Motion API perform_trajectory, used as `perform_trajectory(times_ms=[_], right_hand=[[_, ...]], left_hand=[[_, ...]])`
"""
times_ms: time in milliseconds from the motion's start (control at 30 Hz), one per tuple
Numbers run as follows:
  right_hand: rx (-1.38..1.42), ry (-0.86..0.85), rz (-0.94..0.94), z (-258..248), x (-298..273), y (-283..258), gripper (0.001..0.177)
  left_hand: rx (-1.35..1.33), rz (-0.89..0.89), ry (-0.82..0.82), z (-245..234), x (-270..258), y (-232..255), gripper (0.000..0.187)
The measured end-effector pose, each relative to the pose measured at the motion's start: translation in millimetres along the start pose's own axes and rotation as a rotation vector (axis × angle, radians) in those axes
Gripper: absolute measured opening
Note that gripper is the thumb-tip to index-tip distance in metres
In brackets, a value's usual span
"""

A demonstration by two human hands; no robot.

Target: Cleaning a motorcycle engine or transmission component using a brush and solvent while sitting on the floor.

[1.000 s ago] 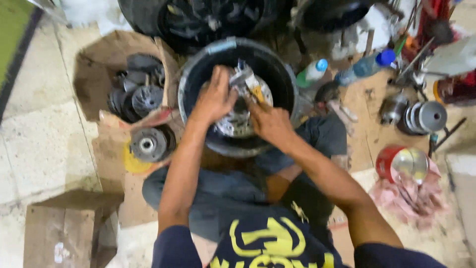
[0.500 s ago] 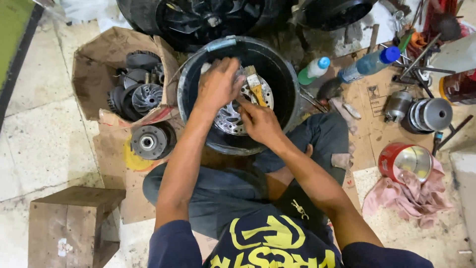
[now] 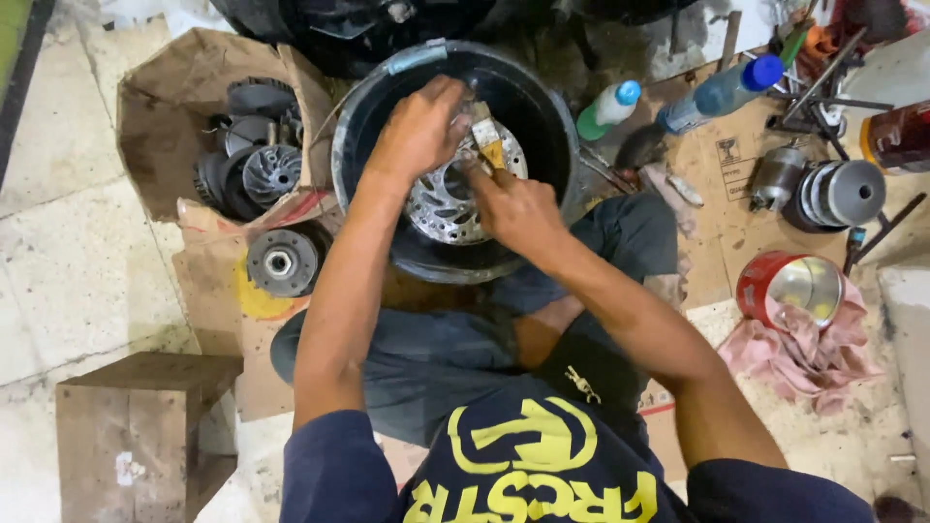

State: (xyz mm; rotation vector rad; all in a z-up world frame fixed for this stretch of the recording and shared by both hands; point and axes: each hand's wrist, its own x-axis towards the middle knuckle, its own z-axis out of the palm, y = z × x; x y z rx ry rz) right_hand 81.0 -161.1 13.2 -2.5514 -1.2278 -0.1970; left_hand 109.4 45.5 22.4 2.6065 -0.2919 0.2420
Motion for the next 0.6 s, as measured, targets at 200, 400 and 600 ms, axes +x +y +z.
perform_trajectory(times_ms=[200,400,600], right_hand=[[-0.028,0.001,-0.04,7.2,-12.0,-2.7,0.039],[-0.188,0.056,-0.125,-2.3,-10.9,7.7,0.054],[-0.02,0.079,-0.075,9.1,-5.1,6.3,0.045]], left_hand=[[-0.018,0.017,-0.035,2.6,-11.9,4.5,0.028],[-0.038,0.023,-0.021,-1.7,0.7,3.0,0.027],[-0.151,0.021,0.112,-13.4,-9.3,6.3,0.059]])
